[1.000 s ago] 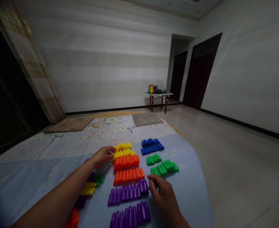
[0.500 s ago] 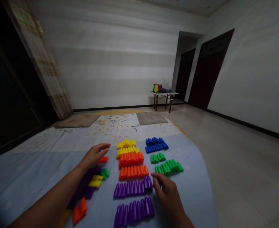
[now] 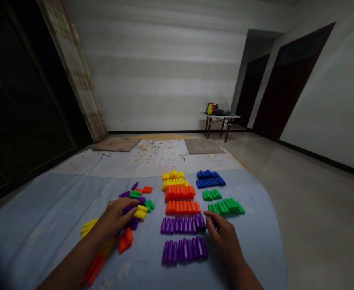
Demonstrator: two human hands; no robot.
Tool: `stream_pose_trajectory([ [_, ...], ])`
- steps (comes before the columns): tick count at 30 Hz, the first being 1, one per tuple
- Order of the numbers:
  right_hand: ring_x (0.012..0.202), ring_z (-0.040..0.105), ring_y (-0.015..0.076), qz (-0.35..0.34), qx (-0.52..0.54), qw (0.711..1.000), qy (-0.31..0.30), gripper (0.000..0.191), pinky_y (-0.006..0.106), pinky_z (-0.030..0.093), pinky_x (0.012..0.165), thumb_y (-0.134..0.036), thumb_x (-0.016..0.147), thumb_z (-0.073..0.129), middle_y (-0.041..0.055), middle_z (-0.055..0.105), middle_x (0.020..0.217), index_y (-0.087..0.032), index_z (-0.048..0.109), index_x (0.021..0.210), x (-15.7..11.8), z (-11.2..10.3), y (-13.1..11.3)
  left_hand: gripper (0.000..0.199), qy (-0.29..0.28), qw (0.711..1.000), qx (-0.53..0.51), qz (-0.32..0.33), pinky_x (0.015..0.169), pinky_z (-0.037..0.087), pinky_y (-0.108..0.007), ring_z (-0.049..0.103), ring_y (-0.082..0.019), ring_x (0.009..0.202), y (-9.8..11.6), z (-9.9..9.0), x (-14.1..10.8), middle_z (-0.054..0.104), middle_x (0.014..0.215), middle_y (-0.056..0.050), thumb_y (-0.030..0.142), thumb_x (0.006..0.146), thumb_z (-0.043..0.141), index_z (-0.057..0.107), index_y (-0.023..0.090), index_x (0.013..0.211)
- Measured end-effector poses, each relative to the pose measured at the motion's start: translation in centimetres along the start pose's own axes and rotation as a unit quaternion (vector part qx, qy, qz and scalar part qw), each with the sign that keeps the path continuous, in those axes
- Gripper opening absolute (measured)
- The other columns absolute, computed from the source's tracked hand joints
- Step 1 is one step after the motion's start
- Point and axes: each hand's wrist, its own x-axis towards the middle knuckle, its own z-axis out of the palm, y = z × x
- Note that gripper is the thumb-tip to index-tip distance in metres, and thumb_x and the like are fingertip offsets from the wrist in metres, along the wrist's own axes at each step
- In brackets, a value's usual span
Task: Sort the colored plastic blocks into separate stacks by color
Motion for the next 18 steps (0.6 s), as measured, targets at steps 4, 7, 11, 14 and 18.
stream_pose_trajectory([
  [4, 0.064, 0.063, 0.0175, 0.004, 0.003, 1.0, 0.004, 0.034, 0.025, 0.049, 0.059, -0.041, 0.083, 0.046, 0.0038, 0.067, 0.071, -0.017, 0.065, 0.098, -0.1, 0.0, 0.1, 0.027, -0.03, 0.998, 0.04, 0.022, 0.092, 0.035, -0.049, 0.056, -0.027, 0.099, -0.2, 1.2, -0.4, 0.067, 0.099, -0.006, 0.041, 0.073, 0.057, 0.067, 0.027, 0.094],
  [7, 0.064, 0.063, 0.0175, 0.002, -0.001, 1.0, 0.009, 0.035, 0.025, 0.049, 0.059, -0.041, 0.083, 0.046, 0.0043, 0.067, 0.073, -0.017, 0.064, 0.099, -0.3, 0.0, 0.1, 0.024, -0.039, 0.998, 0.051, 0.024, 0.093, 0.032, -0.051, 0.054, -0.027, 0.1, -0.8, 1.8, -0.5, 0.065, 0.098, -0.006, 0.041, 0.073, 0.057, 0.067, 0.026, 0.089],
  [11, 0.064, 0.063, 0.018, -0.003, -0.008, 1.0, 0.013, 0.035, 0.026, 0.049, 0.059, -0.041, 0.083, 0.045, 0.0047, 0.067, 0.073, -0.016, 0.065, 0.098, -0.3, 0.0, 0.1, 0.018, -0.038, 0.998, 0.055, 0.021, 0.094, 0.028, -0.052, 0.053, -0.026, 0.098, -0.4, 2.0, -0.6, 0.065, 0.094, -0.005, 0.036, 0.078, 0.052, 0.066, 0.026, 0.082],
  [14, 0.064, 0.063, 0.0183, -0.006, -0.009, 1.0, 0.014, 0.036, 0.027, 0.049, 0.059, -0.042, 0.084, 0.045, 0.0051, 0.067, 0.074, -0.016, 0.065, 0.099, -0.3, 0.0, 0.0, 0.018, -0.029, 0.998, 0.047, 0.01, 0.094, 0.028, -0.047, 0.053, -0.024, 0.097, 0.8, 1.6, -0.7, 0.065, 0.094, -0.005, 0.035, 0.08, 0.049, 0.064, 0.025, 0.084],
  [18, 0.065, 0.063, 0.0189, -0.007, -0.007, 1.0, 0.018, 0.036, 0.028, 0.049, 0.06, -0.041, 0.084, 0.045, 0.0051, 0.067, 0.074, -0.016, 0.065, 0.099, -0.3, 0.0, -0.1, 0.024, -0.04, 0.999, -0.013, 0.001, 0.084, 0.037, -0.037, 0.055, -0.021, 0.09, 2.9, 1.6, -0.9, 0.065, 0.093, -0.005, 0.037, 0.082, 0.045, 0.061, 0.022, 0.089],
])
